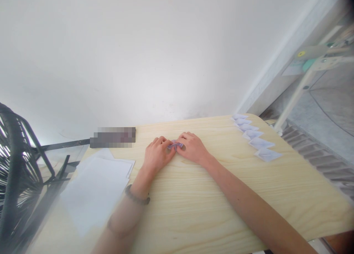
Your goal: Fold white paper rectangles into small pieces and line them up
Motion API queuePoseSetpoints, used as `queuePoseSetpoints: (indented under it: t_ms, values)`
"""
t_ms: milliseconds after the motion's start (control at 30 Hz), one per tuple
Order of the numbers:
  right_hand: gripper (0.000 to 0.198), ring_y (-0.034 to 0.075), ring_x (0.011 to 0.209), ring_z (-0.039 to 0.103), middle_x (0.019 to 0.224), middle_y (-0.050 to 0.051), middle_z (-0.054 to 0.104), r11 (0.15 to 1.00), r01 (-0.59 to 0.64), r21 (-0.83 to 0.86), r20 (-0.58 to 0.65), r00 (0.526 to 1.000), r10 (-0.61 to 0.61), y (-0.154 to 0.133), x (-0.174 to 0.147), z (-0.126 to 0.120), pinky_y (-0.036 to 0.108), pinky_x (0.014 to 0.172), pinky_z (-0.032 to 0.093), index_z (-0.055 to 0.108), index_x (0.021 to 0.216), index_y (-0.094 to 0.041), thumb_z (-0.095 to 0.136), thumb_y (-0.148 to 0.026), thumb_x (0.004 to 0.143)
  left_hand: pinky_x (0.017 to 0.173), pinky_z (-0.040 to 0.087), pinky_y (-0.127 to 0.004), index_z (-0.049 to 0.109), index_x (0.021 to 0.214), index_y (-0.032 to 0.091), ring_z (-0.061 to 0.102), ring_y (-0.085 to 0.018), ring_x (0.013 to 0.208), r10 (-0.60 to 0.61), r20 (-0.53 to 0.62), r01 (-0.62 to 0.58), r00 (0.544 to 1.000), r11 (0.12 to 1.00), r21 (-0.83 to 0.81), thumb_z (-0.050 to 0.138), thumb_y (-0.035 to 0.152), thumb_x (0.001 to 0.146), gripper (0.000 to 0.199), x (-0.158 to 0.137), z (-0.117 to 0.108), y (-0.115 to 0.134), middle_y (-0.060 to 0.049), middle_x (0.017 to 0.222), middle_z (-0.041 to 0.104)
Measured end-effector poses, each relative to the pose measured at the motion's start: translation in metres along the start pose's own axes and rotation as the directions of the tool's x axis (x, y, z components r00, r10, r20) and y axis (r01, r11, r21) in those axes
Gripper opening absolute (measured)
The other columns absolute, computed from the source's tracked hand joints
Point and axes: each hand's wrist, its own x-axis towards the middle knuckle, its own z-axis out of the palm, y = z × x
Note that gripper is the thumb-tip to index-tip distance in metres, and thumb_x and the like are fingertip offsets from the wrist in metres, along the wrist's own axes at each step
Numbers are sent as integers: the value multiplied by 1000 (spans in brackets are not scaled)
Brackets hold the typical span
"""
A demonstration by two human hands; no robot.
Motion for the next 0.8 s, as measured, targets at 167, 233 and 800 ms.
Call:
queuePoseSetpoints:
  t_ms: [167,233,800]
  values:
    - [17,15,75,48,82,3,57,999,30,-26,-2,1000,-30,2,0,0,29,72,38,65,86,-23,52,-20,75,73,41,-28,61,88,24,51,-18,84,-9,8,9,1000,1000,-19,45,35,79,21,0,0,0,-4,84,57]
    - [17,15,75,48,82,3,57,999,32,-29,-3,999,-33,2,0,0,29,72,37,65,86,-23,52,-20,75,73,41,-28,61,88,25,51,-18,84,-10,7,11,1000,1000,-28,45,35,79,21,0,0,-1,-4,84,57]
    - [31,13,73,58,90,3,63,927,-165,337,-36,982,188,14,-1,0,27,68,45,56,96,-21,61,-36,70,66,44,-26,52,104,21,55,-14,72,-213,-46,184,976,919,-349,48,37,78,31,3,4,-15,-4,94,61]
